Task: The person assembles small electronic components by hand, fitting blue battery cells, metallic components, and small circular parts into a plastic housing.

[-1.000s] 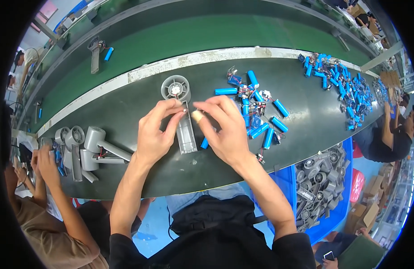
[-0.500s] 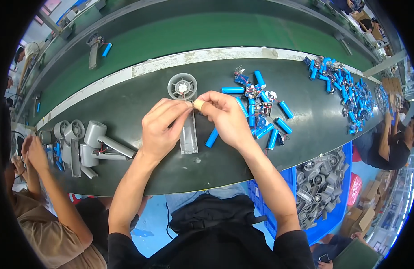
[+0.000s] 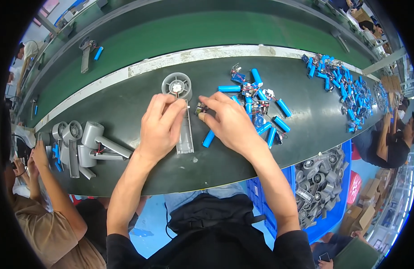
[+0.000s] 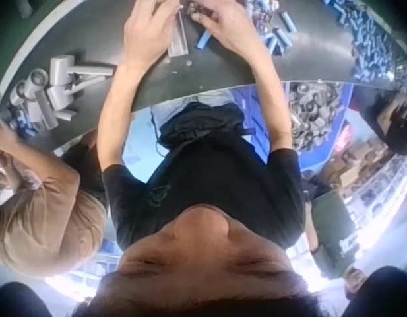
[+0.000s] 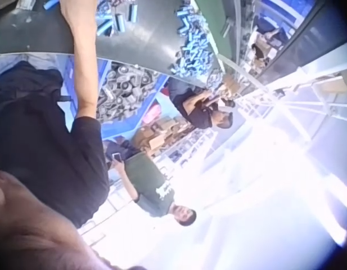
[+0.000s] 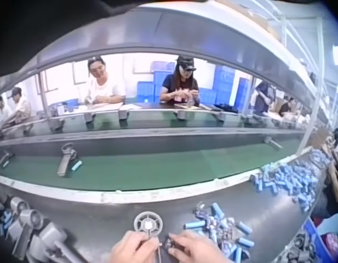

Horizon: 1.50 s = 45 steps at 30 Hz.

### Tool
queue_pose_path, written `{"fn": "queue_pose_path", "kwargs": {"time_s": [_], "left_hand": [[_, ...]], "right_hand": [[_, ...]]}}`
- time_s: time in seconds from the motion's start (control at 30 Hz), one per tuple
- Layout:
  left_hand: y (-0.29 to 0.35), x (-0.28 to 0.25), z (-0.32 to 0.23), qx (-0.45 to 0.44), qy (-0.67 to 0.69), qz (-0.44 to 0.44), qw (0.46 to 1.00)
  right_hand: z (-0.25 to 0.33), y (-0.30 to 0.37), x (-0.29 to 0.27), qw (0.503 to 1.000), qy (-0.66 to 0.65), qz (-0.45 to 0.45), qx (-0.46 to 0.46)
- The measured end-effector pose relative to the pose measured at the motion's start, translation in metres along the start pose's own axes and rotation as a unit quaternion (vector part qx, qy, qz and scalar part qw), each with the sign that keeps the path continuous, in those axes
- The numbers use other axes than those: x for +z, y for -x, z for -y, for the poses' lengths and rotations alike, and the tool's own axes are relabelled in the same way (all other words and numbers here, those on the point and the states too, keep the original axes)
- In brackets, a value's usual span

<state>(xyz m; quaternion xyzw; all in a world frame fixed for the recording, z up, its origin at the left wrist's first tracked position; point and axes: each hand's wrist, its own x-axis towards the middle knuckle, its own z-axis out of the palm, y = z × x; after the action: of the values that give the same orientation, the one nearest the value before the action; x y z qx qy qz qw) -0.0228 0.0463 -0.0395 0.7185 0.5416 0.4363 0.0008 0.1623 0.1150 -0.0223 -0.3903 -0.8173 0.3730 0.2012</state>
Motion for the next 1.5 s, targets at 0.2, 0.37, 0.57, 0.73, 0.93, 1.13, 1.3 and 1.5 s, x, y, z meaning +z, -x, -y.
{"fn": "queue_pose_path", "kwargs": {"time_s": [0.2, 0.37, 0.57, 0.73, 0.93, 1.13, 1.3, 1.5], "left_hand": [[0.001, 0.001, -0.007, -0.075, 0.099, 0.000, 0.992], [0.001, 0.003, -0.014, -0.117, 0.126, 0.014, 0.985], [-0.002, 0.006, -0.016, -0.100, 0.108, -0.028, 0.989], [0.001, 0.004, -0.014, -0.055, 0.078, 0.012, 0.995], [0.003, 0.008, -0.010, -0.013, 0.048, -0.028, 0.998], [0.004, 0.007, -0.008, 0.004, -0.033, -0.001, 0.999], [0.001, 0.009, -0.014, 0.007, -0.035, 0.017, 0.999], [0.001, 0.011, -0.018, 0.004, 0.003, 0.014, 1.000]], "right_hand": [[-0.002, 0.009, 0.023, 0.990, -0.086, -0.114, -0.001], [0.005, 0.016, 0.043, 0.972, -0.130, -0.194, -0.004], [-0.003, 0.013, 0.044, 0.969, -0.116, -0.211, -0.060], [0.003, 0.016, 0.036, 0.962, -0.178, -0.207, 0.030], [-0.004, 0.019, 0.040, 0.964, -0.065, -0.236, -0.102], [-0.002, 0.019, 0.039, 0.952, -0.233, -0.190, 0.058], [0.004, 0.016, 0.046, 0.961, -0.149, -0.232, 0.001], [0.001, 0.015, 0.051, 0.962, -0.088, -0.254, -0.047]]}}
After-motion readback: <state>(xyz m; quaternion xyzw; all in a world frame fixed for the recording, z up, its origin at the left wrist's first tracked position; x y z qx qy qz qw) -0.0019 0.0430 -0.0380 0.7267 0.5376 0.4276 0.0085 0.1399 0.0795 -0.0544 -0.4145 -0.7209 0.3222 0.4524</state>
